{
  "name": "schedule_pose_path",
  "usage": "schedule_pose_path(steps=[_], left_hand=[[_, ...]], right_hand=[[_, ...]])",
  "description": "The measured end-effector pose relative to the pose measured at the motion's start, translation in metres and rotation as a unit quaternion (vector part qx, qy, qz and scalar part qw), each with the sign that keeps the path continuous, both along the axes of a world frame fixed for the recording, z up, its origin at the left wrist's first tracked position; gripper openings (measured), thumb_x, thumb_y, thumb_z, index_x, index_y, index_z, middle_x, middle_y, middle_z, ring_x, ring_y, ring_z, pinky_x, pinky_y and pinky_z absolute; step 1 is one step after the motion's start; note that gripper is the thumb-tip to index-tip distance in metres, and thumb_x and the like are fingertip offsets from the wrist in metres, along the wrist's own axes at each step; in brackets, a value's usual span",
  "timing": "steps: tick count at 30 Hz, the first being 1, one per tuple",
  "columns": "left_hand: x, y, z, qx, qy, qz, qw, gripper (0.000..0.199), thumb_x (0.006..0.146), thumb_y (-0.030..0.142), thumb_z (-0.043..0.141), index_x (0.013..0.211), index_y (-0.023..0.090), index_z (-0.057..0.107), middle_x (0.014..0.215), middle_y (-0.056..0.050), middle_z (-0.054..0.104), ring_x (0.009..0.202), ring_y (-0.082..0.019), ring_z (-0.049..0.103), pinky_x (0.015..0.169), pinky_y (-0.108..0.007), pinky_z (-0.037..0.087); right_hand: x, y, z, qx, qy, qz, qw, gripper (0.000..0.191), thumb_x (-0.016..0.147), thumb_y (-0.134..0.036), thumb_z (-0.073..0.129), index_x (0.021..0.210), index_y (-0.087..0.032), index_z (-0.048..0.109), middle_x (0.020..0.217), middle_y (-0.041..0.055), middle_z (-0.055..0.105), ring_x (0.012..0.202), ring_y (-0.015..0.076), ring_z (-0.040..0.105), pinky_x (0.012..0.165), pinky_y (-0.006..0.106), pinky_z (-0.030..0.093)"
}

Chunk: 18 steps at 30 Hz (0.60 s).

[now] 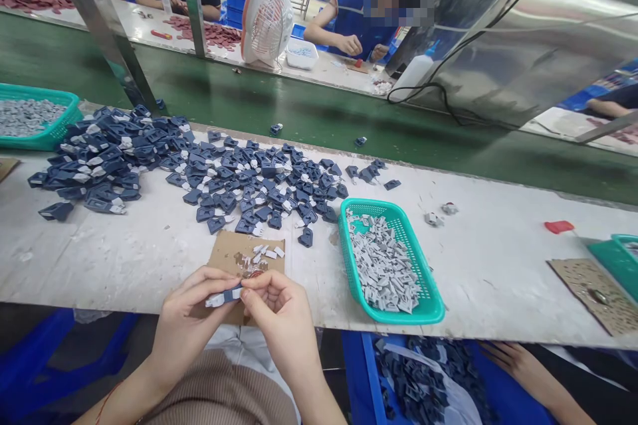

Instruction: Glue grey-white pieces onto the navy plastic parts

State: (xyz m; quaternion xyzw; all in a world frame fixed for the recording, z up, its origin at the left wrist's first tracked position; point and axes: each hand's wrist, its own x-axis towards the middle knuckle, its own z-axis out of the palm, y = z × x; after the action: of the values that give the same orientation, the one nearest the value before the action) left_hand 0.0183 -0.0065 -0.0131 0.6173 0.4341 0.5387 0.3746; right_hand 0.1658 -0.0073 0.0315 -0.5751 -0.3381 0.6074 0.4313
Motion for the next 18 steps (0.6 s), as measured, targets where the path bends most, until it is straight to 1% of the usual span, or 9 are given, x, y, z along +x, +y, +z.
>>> schedule_pose_path(steps=[4,7,10,14,16,17,18], left_hand=[[0.0,0.0,0.002,0.034,-0.008,-0.005,0.999,0.025,0.081,0.003,0.071,0.097,0.021,0.076,0.092,-0.002,0.073,0.086,-0.012,0.073,0.08,-0.016,0.058],[-0.001,0.001,0.005,0.033,-0.02,-0.014,0.999,0.027,0.081,0.004,0.073,0.099,0.023,0.077,0.092,-0.002,0.073,0.085,-0.012,0.073,0.08,-0.015,0.058],[-0.002,0.001,0.009,0.0,-0.038,-0.025,0.999,0.029,0.08,0.005,0.074,0.099,0.025,0.077,0.091,-0.001,0.073,0.085,-0.011,0.073,0.078,-0.015,0.058],[-0.003,-0.001,0.017,-0.045,-0.055,-0.055,0.996,0.032,0.079,0.004,0.074,0.1,0.028,0.078,0.094,0.0,0.073,0.087,-0.012,0.072,0.08,-0.017,0.058],[-0.002,-0.002,0.021,-0.066,-0.063,-0.07,0.993,0.031,0.079,0.006,0.075,0.099,0.029,0.079,0.092,0.001,0.073,0.084,-0.012,0.072,0.077,-0.016,0.058],[-0.001,-0.002,0.023,-0.074,-0.064,-0.071,0.993,0.03,0.078,0.006,0.075,0.097,0.029,0.079,0.09,0.001,0.073,0.082,-0.011,0.072,0.076,-0.016,0.058],[0.0,-0.002,0.025,-0.079,-0.065,-0.068,0.992,0.029,0.077,0.006,0.076,0.095,0.029,0.079,0.088,0.001,0.073,0.08,-0.011,0.072,0.074,-0.015,0.057]], right_hand=[[0.0,-0.003,-0.001,0.0,0.01,-0.003,1.0,0.023,0.071,-0.035,0.082,0.073,-0.018,0.067,0.06,-0.0026,0.063,0.054,0.009,0.05,0.053,0.02,0.039],[0.002,-0.006,0.0,0.003,0.013,0.0,1.0,0.025,0.075,-0.037,0.082,0.078,-0.019,0.066,0.063,-0.0041,0.059,0.058,0.0091,0.049,0.057,0.02,0.039],[0.002,-0.009,0.001,0.022,0.018,0.005,1.0,0.026,0.079,-0.04,0.079,0.09,-0.021,0.065,0.063,-0.0067,0.052,0.061,0.0095,0.048,0.06,0.02,0.039],[-0.001,-0.013,0.003,0.061,0.022,-0.001,0.998,0.035,0.087,-0.056,0.066,0.098,-0.022,0.065,0.061,-0.0078,0.045,0.053,0.0082,0.039,0.05,0.018,0.035],[-0.004,-0.014,0.003,0.056,0.025,0.022,0.998,0.04,0.089,-0.06,0.06,0.102,-0.023,0.066,0.062,-0.0073,0.046,0.05,0.0073,0.038,0.047,0.018,0.033],[-0.006,-0.015,0.004,0.05,0.027,0.036,0.998,0.04,0.09,-0.06,0.059,0.103,-0.023,0.067,0.065,-0.0064,0.05,0.05,0.0071,0.04,0.047,0.018,0.034],[-0.007,-0.016,0.004,0.05,0.028,0.047,0.997,0.037,0.091,-0.058,0.06,0.105,-0.024,0.068,0.07,-0.0047,0.055,0.052,0.0075,0.045,0.049,0.018,0.038]])
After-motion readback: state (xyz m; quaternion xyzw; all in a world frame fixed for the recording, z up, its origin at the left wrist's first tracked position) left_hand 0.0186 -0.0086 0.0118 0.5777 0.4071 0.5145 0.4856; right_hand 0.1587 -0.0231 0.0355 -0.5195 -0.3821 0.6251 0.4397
